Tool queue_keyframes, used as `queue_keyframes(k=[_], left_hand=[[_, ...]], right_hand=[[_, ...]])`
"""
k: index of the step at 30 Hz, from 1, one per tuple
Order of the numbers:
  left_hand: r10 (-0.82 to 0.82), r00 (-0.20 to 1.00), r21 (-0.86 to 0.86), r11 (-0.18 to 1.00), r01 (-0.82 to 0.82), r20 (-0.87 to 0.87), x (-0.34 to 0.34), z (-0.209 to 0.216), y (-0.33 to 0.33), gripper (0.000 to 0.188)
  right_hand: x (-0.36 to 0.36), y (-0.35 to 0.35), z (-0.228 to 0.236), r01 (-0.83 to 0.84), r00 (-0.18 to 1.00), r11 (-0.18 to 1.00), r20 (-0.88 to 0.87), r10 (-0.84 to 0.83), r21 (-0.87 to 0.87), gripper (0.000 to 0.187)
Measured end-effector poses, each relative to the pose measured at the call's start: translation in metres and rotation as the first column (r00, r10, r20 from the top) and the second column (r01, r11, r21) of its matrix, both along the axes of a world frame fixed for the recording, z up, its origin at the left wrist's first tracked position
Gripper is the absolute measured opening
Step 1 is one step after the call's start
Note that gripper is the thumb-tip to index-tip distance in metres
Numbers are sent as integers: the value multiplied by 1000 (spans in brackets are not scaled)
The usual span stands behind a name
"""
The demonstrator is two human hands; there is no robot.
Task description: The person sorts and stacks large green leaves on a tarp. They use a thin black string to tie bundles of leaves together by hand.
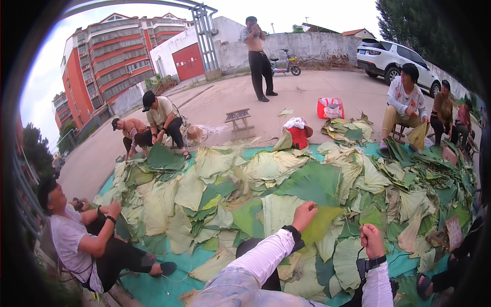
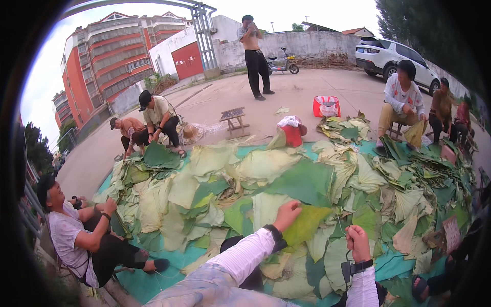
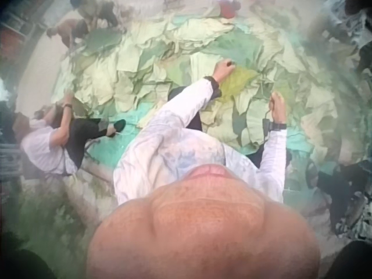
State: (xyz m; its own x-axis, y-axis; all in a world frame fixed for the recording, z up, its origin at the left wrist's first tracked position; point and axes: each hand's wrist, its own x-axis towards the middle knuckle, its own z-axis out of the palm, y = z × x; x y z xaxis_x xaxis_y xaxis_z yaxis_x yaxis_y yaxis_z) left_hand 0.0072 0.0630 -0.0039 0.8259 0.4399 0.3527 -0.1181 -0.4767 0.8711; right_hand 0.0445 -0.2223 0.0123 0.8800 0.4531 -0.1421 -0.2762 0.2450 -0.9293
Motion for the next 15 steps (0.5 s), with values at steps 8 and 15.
queue_keyframes(k=[8,15], left_hand=[[-85,993,61,994,90,-77,-7,-13,-16,23],[-224,968,147,960,239,-115,5,-12,-61,20]], right_hand=[[-13,37,6,-111,993,990,15,113,-89,10],[-17,37,0,-77,996,961,25,86,-265,12]])
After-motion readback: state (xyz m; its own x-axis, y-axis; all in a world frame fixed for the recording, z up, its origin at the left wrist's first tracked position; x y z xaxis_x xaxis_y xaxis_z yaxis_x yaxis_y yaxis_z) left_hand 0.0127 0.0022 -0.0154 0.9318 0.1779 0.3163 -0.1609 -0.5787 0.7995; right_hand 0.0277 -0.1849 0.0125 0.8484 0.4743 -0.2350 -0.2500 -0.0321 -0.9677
